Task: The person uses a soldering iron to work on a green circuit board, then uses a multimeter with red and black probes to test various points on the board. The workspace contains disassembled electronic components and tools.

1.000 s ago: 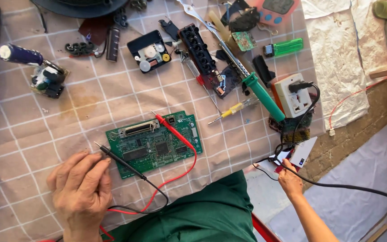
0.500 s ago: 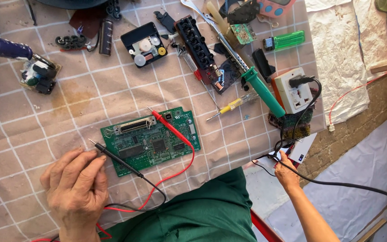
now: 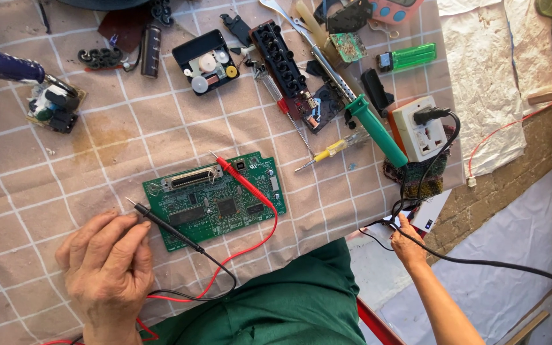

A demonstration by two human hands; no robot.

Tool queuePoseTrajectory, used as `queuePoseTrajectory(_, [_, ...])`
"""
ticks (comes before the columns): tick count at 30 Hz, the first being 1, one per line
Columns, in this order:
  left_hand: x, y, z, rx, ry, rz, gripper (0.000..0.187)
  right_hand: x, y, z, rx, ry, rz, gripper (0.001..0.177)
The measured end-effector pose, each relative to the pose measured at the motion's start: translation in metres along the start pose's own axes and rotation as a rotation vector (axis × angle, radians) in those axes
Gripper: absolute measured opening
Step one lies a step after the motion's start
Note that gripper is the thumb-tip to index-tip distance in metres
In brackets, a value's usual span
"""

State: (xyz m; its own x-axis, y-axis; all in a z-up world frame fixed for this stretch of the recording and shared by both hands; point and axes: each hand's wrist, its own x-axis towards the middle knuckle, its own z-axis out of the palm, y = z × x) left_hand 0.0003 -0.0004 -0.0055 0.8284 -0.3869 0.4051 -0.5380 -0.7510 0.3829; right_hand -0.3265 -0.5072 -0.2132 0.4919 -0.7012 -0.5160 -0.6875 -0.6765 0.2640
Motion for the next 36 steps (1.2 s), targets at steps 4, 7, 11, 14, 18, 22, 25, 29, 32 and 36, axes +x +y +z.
queuePoseTrajectory(4, [-0.001, -0.001, 0.000, -0.002, -0.012, -0.003, 0.011, -0.007, -0.015, -0.020, 0.023, -0.079, 0.050, 0.062])
queuePoseTrajectory(7, [0.000, 0.000, 0.000, -0.002, 0.001, 0.009, 0.010, -0.013, -0.019, -0.029, 0.029, -0.104, 0.077, 0.063])
queuePoseTrajectory(11, [-0.001, 0.000, -0.001, -0.001, -0.011, 0.005, 0.011, -0.005, 0.011, 0.000, -0.098, -0.019, -0.069, 0.044])
queuePoseTrajectory(14, [-0.002, 0.000, 0.000, -0.002, -0.016, -0.002, 0.010, -0.007, 0.015, 0.000, -0.104, 0.014, -0.068, 0.045])
queuePoseTrajectory(18, [-0.001, 0.001, 0.000, -0.007, -0.001, -0.001, 0.011, -0.019, 0.010, -0.011, 0.103, 0.049, 0.074, 0.048])
queuePoseTrajectory(22, [-0.001, 0.000, 0.000, 0.000, 0.006, 0.007, 0.011, -0.030, 0.004, -0.016, 0.153, 0.102, 0.086, 0.033])
queuePoseTrajectory(25, [-0.002, -0.001, 0.000, -0.009, 0.004, 0.004, 0.011, -0.031, 0.006, -0.008, 0.143, 0.212, 0.096, 0.023])
queuePoseTrajectory(29, [0.000, 0.001, 0.001, -0.014, 0.004, 0.010, 0.012, -0.043, -0.007, -0.024, 0.182, 0.086, 0.189, 0.028])
queuePoseTrajectory(32, [0.000, 0.000, 0.001, -0.012, 0.028, 0.016, 0.012, -0.061, -0.036, -0.044, 0.243, 0.079, -0.019, 0.025])
queuePoseTrajectory(36, [0.002, -0.001, -0.001, -0.008, 0.015, 0.002, 0.012, -0.090, -0.077, -0.067, 0.433, 0.082, -0.694, 0.025])
